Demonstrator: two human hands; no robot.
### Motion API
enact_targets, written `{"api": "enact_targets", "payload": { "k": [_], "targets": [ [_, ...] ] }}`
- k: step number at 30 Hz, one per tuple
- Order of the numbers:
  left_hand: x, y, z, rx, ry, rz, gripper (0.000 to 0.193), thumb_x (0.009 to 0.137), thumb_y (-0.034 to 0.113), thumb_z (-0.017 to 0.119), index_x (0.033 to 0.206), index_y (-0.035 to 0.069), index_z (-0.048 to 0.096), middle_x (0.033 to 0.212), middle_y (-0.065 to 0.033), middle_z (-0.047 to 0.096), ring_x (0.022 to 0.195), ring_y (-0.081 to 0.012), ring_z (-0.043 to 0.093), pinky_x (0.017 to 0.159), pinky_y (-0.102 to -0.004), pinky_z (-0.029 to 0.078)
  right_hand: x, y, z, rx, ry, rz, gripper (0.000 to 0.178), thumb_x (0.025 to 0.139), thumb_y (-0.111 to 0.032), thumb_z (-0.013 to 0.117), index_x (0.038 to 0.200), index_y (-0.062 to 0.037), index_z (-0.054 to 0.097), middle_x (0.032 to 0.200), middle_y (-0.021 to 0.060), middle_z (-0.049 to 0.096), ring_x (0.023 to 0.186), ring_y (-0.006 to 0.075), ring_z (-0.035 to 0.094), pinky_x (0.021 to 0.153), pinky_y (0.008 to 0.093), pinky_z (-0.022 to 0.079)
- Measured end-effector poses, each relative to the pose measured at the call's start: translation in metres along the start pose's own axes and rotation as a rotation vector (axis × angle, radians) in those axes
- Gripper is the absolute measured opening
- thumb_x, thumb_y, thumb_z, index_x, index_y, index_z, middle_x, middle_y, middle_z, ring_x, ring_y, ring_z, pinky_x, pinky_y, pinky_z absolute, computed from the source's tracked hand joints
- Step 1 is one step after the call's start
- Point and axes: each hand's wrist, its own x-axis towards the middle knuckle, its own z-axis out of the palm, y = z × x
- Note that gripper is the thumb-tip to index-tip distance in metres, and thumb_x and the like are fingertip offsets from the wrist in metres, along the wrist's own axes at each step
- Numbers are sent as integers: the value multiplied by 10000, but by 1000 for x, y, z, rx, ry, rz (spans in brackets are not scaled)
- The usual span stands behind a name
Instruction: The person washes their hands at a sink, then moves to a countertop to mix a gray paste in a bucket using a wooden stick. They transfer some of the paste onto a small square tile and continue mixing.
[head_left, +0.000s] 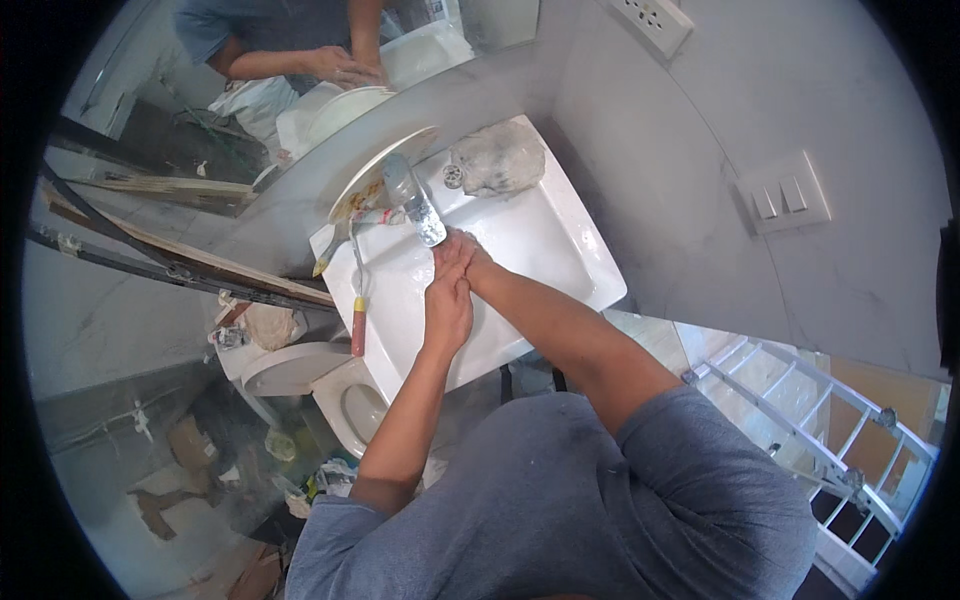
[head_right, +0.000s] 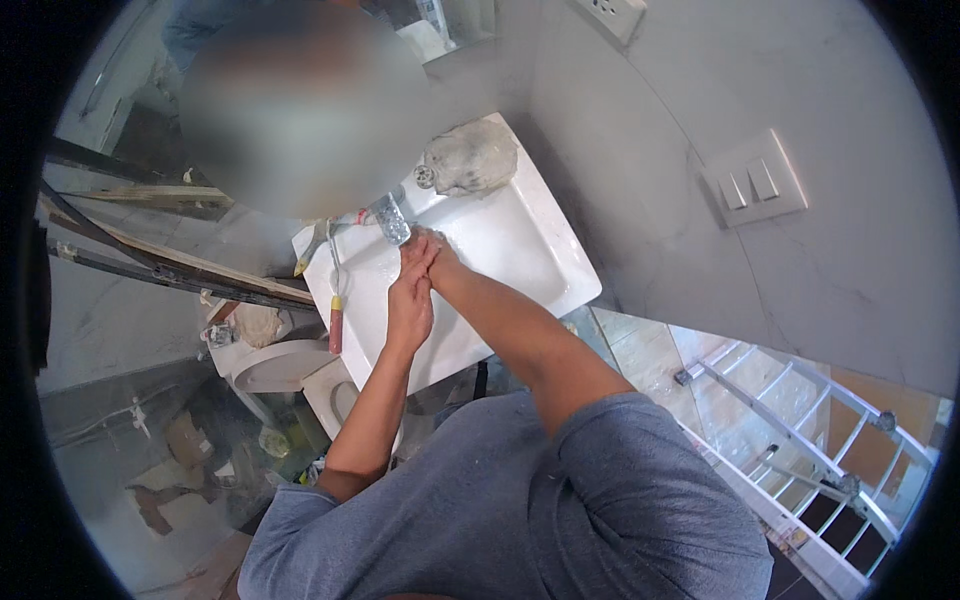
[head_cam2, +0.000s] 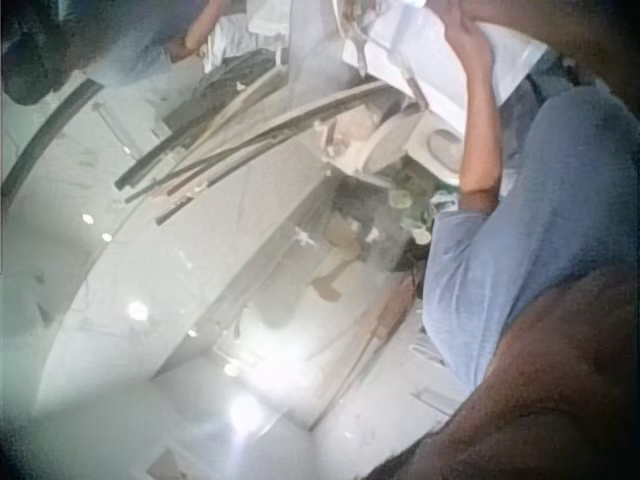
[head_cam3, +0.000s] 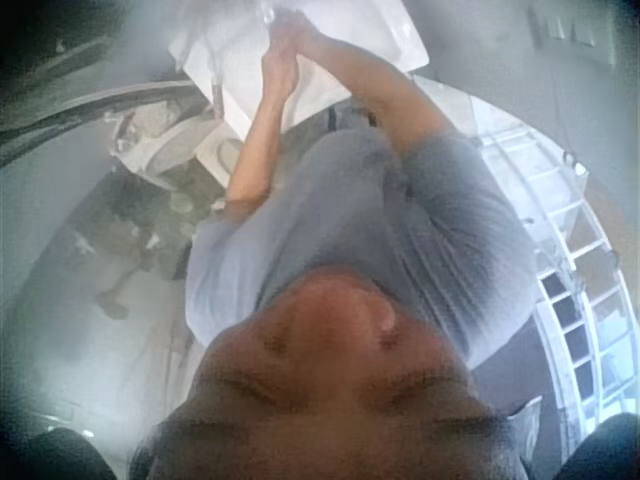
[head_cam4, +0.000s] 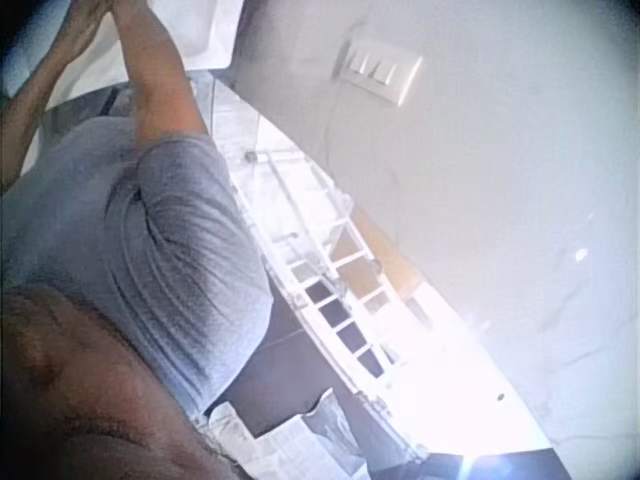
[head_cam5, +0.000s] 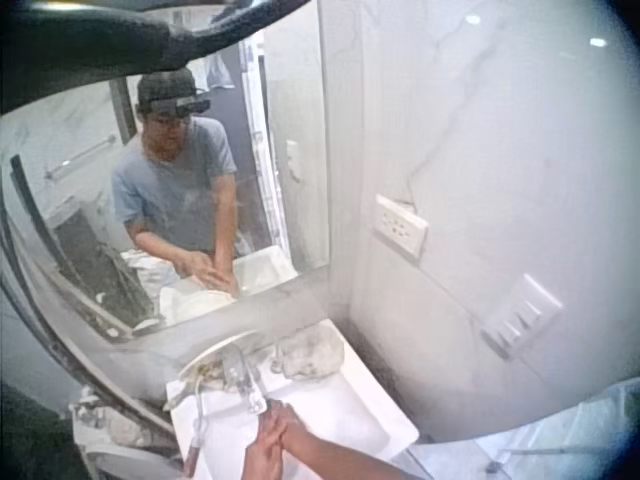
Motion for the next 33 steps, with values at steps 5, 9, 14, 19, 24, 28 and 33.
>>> {"api": "enact_targets", "payload": {
  "k": [5,9,14,19,24,28,33],
  "targets": [
    [17,-75,-4,-418,-16,-399,390,1050,112,508,1421,31,598,1409,-223,624,1299,-307,606,1101,-369,440,-79,-32,0,-280,13,-212,766,925,-125,584,1611,-12,263,1677,251,218,1543,438,240,1235,509,317],
    [31,-96,-51,6,90,-252,527,983,43,577,1503,15,495,1456,-204,594,1324,-273,589,1095,-344,449,-136,-23,-6,66,163,-331,757,860,110,509,1584,-29,340,1682,227,211,1545,396,259,1235,504,331],
    [52,-7,-64,320,223,271,705,916,-10,643,1571,13,385,1637,-204,373,1493,-357,390,1187,-416,376,-184,48,-22,-36,83,25,726,816,142,538,1516,-41,478,1584,224,408,1464,361,418,1199,406,395],
    [58,-8,-49,386,123,286,704,927,34,673,1568,15,383,1650,-202,334,1514,-379,341,1191,-447,379,-267,117,-33,619,407,58,448,886,19,604,1319,-58,687,999,155,772,900,264,751,853,364,601],
    [43,-3,-37,509,123,297,661,957,50,651,1565,13,393,1637,-213,350,1480,-376,387,1178,-436,391,-448,181,-22,840,460,375,412,866,-306,826,1190,-72,728,794,45,720,726,123,715,599,293,568],
    [24,60,-2,540,237,278,340,1012,90,609,1328,-33,581,1295,-212,622,1174,-315,612,1000,-391,498,-589,272,86,991,869,924,300,851,-350,818,972,-78,784,768,57,711,655,140,631,620,338,520],
    [-51,183,124,381,-400,271,108,979,111,689,908,29,687,713,-11,581,664,-102,494,596,-297,414,-743,336,239,819,982,1500,394,806,-438,771,882,-51,778,843,160,745,811,288,707,762,422,539]
  ]
}}
